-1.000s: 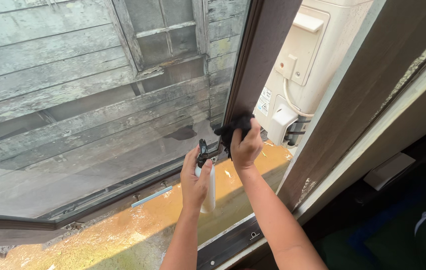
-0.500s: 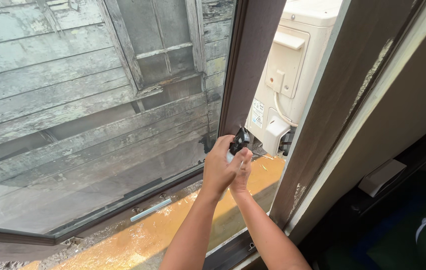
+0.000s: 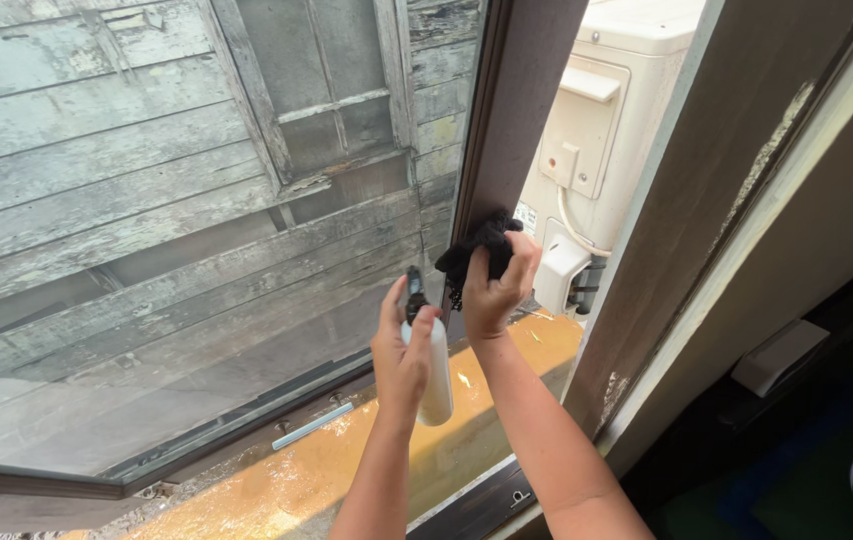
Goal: The person sprays a cleaning solution onto a window and wipes the glass and frame with a black cloth. They repeatedly spray and wipe different sections of the window, including the frame and sill, to remove dirt and grime.
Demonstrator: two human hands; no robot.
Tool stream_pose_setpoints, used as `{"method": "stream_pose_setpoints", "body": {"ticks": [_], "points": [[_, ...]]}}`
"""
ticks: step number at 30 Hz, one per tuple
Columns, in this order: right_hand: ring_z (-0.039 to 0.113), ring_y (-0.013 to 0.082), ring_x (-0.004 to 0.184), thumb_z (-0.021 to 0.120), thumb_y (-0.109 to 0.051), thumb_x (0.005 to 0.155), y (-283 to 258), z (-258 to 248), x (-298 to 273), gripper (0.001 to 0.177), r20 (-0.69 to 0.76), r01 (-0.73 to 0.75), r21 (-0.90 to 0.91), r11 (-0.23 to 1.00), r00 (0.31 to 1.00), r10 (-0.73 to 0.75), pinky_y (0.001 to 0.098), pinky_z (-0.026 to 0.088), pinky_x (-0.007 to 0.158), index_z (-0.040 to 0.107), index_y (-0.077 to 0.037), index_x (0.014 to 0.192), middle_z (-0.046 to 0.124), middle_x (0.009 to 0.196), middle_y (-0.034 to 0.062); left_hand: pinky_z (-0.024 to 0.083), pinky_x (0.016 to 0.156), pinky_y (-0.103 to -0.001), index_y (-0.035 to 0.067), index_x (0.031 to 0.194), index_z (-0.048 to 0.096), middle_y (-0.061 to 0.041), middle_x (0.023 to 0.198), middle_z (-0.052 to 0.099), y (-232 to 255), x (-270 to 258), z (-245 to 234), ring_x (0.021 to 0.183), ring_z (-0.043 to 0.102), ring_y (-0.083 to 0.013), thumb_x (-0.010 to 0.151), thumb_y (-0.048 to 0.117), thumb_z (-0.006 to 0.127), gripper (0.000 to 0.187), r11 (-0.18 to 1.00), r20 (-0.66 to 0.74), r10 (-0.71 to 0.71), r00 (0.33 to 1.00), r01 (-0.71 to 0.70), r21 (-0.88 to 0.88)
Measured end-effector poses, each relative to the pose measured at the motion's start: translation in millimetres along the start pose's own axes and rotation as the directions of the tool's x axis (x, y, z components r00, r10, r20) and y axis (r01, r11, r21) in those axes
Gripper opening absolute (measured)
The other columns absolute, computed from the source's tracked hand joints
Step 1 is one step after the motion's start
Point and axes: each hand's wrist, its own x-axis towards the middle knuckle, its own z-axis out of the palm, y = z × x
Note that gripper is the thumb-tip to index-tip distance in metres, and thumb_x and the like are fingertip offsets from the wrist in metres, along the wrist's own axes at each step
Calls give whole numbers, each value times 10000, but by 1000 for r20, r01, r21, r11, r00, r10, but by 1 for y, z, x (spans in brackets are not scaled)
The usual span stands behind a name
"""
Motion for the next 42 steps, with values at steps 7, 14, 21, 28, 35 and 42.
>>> {"method": "stream_pose_setpoints", "body": {"ticks": [7,14,21,28,35,42], "points": [[522,480,1162,723,6,781,19,-32,-69,621,247,116,18,993,962,-117,512,426,1029,458,64,1339,517,1250,289,532,770,-271,43,1448,500,-73,984,702,-14,-3,-16,853,645,-115,994,210,629,501,996,-13,81,997,-81,-22],[538,459,1249,629,85,861,21,-15,-61,588,246,116,-63,991,964,-97,513,432,1115,461,40,1423,559,1330,268,562,741,-295,71,1567,209,-57,930,658,-5,-12,-36,815,650,-128,706,81,829,1062,999,92,46,995,-45,-8],[565,454,1227,627,108,838,-1,4,-33,487,193,265,-172,949,954,-232,504,491,1048,592,3,1312,633,1278,184,586,799,-323,112,1607,43,-89,1120,608,-20,-9,-60,929,660,-164,721,112,870,1212,993,242,-23,970,50,-105],[566,472,1154,644,95,794,31,-20,-101,545,378,216,-112,970,912,-159,493,506,964,587,-41,1318,524,1288,298,560,921,-349,131,1601,-151,-108,1271,530,-32,-14,-74,1073,611,-185,852,26,762,1186,978,335,107,936,-38,-205],[562,444,1241,511,176,787,18,-10,-44,597,143,48,-109,993,989,-32,510,451,1116,538,-18,1351,596,1284,215,538,1001,-402,160,1609,-124,-114,1348,502,-24,-32,-77,1140,617,-209,886,52,739,1132,983,279,118,953,-73,-168],[534,445,1243,582,104,851,21,-26,-57,548,212,62,-115,991,977,-37,462,427,1091,492,-11,1379,553,1318,236,566,942,-377,131,1613,119,-106,1308,554,-10,-44,-52,1096,649,-204,832,72,797,1036,989,182,103,978,-81,-126]]}}
